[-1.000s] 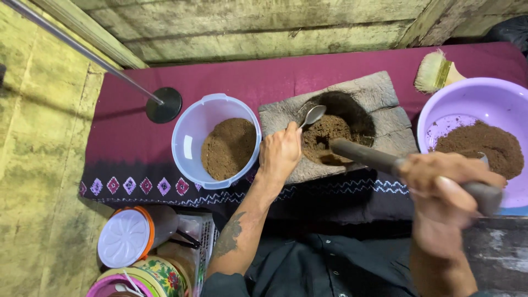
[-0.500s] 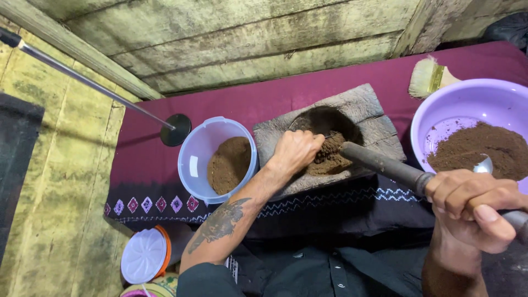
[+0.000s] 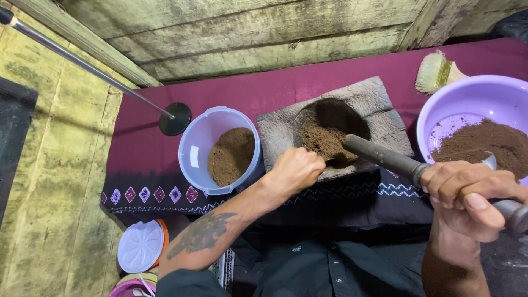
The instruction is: Grind and stir material in a stone mortar using a pestle and spoon
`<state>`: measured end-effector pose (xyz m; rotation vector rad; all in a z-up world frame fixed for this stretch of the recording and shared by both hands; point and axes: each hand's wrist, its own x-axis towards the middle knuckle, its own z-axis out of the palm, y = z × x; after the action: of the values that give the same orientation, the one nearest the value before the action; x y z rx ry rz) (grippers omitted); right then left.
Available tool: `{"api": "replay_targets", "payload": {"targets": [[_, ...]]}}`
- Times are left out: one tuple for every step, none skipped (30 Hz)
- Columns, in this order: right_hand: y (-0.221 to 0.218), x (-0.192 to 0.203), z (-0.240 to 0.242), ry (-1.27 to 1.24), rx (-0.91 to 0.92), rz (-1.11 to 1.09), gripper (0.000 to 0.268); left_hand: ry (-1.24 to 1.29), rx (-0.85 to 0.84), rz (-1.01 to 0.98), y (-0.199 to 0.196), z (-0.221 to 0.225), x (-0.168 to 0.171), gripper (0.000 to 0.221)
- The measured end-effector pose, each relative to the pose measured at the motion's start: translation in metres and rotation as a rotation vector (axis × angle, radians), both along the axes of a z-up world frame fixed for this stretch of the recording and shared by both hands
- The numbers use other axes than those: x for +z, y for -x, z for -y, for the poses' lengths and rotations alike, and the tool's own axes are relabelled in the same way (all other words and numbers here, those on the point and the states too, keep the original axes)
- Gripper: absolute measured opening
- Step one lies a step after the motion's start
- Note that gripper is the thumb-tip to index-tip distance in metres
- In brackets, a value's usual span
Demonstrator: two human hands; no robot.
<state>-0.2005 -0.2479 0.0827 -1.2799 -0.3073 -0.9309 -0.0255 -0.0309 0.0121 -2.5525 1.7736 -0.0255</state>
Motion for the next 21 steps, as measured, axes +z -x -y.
{"api": "replay_targets", "payload": {"targets": [[-0.001, 0.002, -0.002, 0.011, 0.01, -0.022, 0.024, -0.039, -0.02, 0.009, -0.003, 0.007, -0.007, 0.03], [-0.003, 0.003, -0.003, 0.022, 0.017, -0.041, 0.024, -0.078, -0.042, 0.021, -0.008, 0.015, -0.013, 0.039], [-0.006, 0.002, -0.004, 0.024, 0.017, -0.041, 0.024, -0.076, -0.042, 0.021, -0.017, 0.021, -0.012, 0.039], [-0.006, 0.001, -0.005, 0.017, 0.011, -0.047, 0.024, -0.152, -0.021, 0.041, -0.023, 0.025, -0.013, 0.035], [-0.007, 0.0, -0.006, 0.009, 0.005, -0.053, 0.024, -0.227, 0.0, 0.061, -0.029, 0.03, -0.013, 0.032], [-0.008, -0.001, -0.005, 0.011, 0.004, -0.054, 0.024, -0.226, -0.001, 0.059, -0.029, 0.029, -0.012, 0.032], [-0.009, -0.001, -0.005, 0.016, -0.005, -0.058, 0.024, -0.217, 0.014, 0.054, -0.029, 0.029, -0.011, 0.034], [-0.01, -0.001, -0.004, 0.021, -0.014, -0.06, 0.023, -0.208, 0.03, 0.049, -0.03, 0.028, -0.01, 0.037], [-0.011, -0.004, -0.003, 0.022, -0.013, -0.06, 0.023, -0.207, 0.031, 0.049, -0.031, 0.025, -0.012, 0.037], [-0.011, -0.007, -0.001, 0.019, -0.008, -0.044, 0.023, -0.161, 0.038, 0.083, -0.03, 0.022, -0.015, 0.037], [-0.011, -0.01, 0.001, 0.017, -0.002, -0.027, 0.022, -0.114, 0.045, 0.118, -0.029, 0.018, -0.018, 0.037], [-0.011, -0.009, 0.0, 0.019, 0.0, -0.028, 0.022, -0.112, 0.048, 0.117, -0.029, 0.013, -0.011, 0.037], [-0.011, -0.009, 0.0, 0.03, 0.005, -0.025, 0.024, -0.084, 0.097, 0.103, -0.029, 0.008, -0.003, 0.036], [-0.01, -0.009, 0.0, 0.039, 0.006, -0.022, 0.025, -0.056, 0.143, 0.089, -0.029, 0.003, 0.004, 0.039], [-0.009, -0.01, 0.001, 0.04, 0.005, -0.022, 0.025, -0.055, 0.142, 0.089, -0.027, 0.001, 0.014, 0.039], [-0.008, -0.012, 0.001, 0.023, 0.006, -0.023, 0.025, -0.083, 0.18, 0.113, -0.026, -0.001, 0.023, 0.039], [-0.008, -0.013, 0.001, 0.007, 0.007, -0.023, 0.025, -0.111, 0.218, 0.137, -0.024, -0.004, 0.033, 0.038], [-0.008, -0.012, 0.0, 0.005, 0.005, -0.024, 0.025, -0.113, 0.216, 0.137, -0.027, -0.003, 0.028, 0.038], [-0.008, -0.01, -0.001, 0.006, 0.001, -0.036, 0.026, -0.107, 0.258, 0.18, -0.03, -0.002, 0.023, 0.036], [-0.009, -0.008, -0.001, 0.01, 0.001, -0.046, 0.026, -0.098, 0.304, 0.223, -0.034, -0.001, 0.018, 0.037], [-0.008, -0.004, -0.003, 0.01, 0.0, -0.046, 0.026, -0.098, 0.303, 0.223, -0.032, 0.003, 0.016, 0.037]]}}
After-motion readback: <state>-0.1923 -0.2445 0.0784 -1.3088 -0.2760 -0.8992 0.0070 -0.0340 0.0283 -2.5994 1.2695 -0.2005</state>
